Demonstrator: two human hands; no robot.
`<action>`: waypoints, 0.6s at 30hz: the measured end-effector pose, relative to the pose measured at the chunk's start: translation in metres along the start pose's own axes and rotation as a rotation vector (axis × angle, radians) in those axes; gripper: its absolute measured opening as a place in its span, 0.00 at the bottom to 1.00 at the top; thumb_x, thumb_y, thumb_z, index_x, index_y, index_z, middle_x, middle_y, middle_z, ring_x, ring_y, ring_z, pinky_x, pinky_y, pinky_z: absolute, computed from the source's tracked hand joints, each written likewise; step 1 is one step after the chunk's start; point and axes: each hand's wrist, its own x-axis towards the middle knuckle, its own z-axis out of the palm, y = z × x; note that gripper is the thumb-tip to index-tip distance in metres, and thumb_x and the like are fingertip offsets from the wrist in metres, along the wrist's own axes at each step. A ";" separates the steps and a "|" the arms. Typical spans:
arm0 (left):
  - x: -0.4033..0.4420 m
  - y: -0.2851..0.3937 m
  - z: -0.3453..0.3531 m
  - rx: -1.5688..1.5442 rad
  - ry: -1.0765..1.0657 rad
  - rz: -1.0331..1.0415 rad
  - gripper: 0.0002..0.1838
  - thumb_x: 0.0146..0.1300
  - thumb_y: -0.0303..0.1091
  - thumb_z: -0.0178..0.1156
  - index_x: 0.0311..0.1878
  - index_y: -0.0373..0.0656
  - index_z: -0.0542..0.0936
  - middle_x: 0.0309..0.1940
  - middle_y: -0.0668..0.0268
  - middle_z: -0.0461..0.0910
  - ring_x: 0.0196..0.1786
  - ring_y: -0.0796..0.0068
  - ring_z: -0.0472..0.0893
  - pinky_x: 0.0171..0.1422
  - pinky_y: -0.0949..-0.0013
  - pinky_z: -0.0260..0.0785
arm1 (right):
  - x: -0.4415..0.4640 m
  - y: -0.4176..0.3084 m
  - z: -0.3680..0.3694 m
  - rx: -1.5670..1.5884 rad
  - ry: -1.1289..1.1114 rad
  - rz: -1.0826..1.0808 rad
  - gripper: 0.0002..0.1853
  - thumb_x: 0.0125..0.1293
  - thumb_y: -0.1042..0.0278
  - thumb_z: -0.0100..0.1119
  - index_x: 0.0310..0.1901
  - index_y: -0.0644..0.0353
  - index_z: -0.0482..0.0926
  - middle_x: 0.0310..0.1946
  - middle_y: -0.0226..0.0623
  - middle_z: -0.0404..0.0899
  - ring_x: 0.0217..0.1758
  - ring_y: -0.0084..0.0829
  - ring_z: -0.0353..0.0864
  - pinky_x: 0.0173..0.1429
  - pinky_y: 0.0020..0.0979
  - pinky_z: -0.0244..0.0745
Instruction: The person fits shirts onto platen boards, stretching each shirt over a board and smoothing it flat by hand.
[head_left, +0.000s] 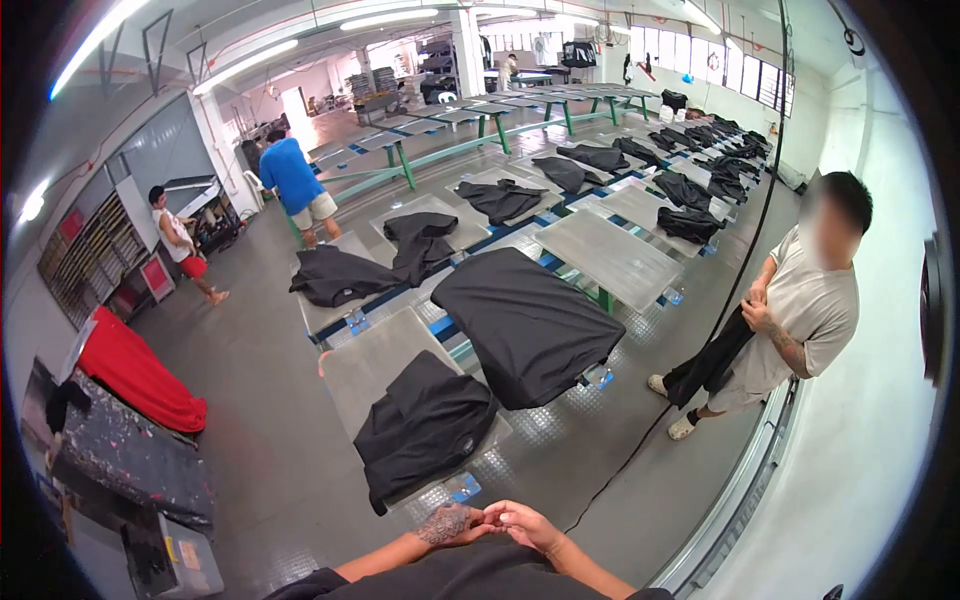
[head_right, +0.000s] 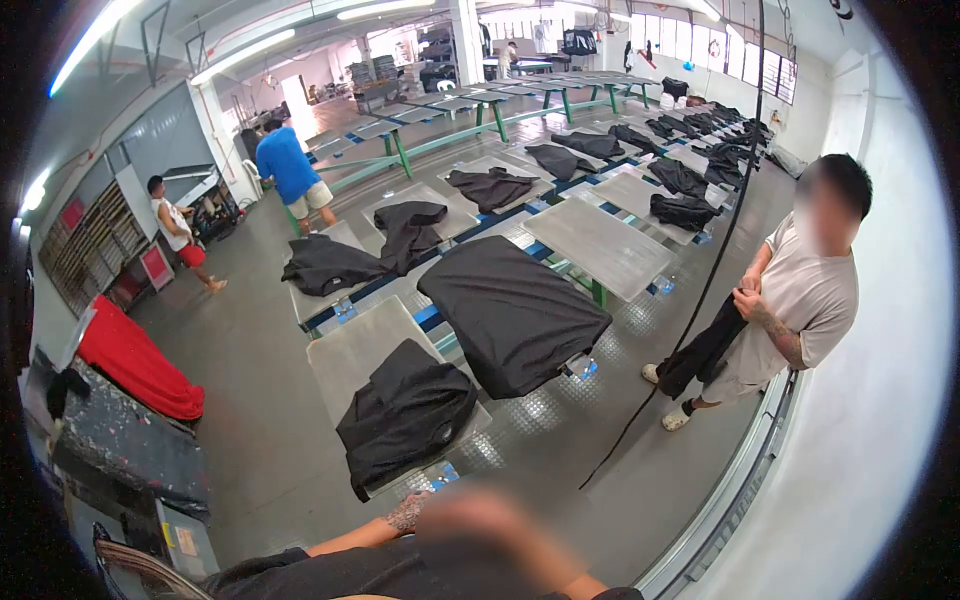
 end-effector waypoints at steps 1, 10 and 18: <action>0.001 -0.001 0.002 0.020 0.000 0.017 0.29 0.69 0.64 0.55 0.50 0.45 0.84 0.41 0.56 0.87 0.46 0.52 0.87 0.50 0.51 0.77 | -0.003 -0.003 0.003 -0.105 0.009 -0.012 0.23 0.71 0.64 0.56 0.64 0.66 0.72 0.52 0.36 0.77 0.58 0.28 0.74 0.66 0.31 0.67; 0.007 -0.015 0.016 -0.022 -0.026 0.125 0.21 0.74 0.51 0.53 0.51 0.44 0.81 0.38 0.48 0.85 0.45 0.43 0.85 0.49 0.46 0.76 | -0.010 -0.020 0.045 -0.653 0.128 -0.051 0.41 0.72 0.61 0.61 0.79 0.58 0.51 0.68 0.44 0.65 0.73 0.33 0.64 0.76 0.35 0.57; 0.006 -0.015 0.018 -0.070 -0.015 0.200 0.16 0.77 0.48 0.49 0.53 0.49 0.79 0.39 0.52 0.85 0.44 0.44 0.85 0.50 0.45 0.76 | -0.002 -0.020 0.033 -0.561 0.095 -0.067 0.44 0.72 0.61 0.60 0.81 0.58 0.44 0.79 0.49 0.50 0.79 0.39 0.57 0.80 0.41 0.54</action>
